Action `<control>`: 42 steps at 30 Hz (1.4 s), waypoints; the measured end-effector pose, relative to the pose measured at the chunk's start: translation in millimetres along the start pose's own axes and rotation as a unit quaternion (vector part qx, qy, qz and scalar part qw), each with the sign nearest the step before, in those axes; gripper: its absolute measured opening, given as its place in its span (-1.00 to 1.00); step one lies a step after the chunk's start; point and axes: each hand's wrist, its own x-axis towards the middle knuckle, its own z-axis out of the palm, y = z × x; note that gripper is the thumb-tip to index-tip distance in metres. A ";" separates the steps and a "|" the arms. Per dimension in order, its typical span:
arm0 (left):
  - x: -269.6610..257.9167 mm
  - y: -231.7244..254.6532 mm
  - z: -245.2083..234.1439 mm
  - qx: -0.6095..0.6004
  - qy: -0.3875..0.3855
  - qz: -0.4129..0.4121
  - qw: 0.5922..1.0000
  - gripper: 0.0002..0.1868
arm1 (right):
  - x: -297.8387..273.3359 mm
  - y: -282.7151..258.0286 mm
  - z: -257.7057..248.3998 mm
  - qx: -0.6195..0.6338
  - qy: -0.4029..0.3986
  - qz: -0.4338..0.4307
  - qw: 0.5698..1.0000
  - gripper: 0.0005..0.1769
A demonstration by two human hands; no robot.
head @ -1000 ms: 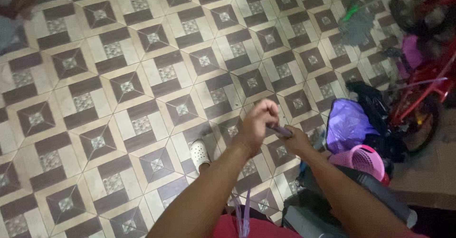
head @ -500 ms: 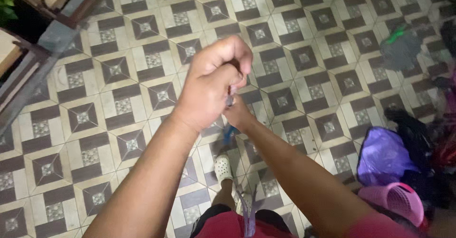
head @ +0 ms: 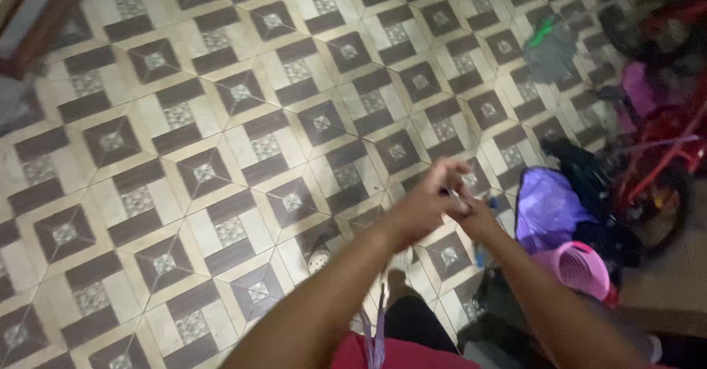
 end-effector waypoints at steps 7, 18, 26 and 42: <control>42.5 -43.7 35.1 0.021 0.054 -0.010 0.998 -0.37 | 37.9 102.4 11.9 0.049 0.000 -0.040 0.998 -0.37; 1.6 124.5 1.7 0.002 0.195 0.333 0.923 -0.65 | 94.8 -152.4 110.3 0.367 -0.067 -0.299 0.878 -0.64; 5.7 163.3 11.0 -0.032 0.140 0.356 0.923 -0.78 | 69.0 -190.3 29.3 0.180 -0.120 -0.195 0.957 -0.68; 196.6 -50.6 107.5 -0.062 0.162 0.083 0.981 -0.89 | 127.1 180.4 -82.3 -0.018 0.042 -0.067 0.997 -0.75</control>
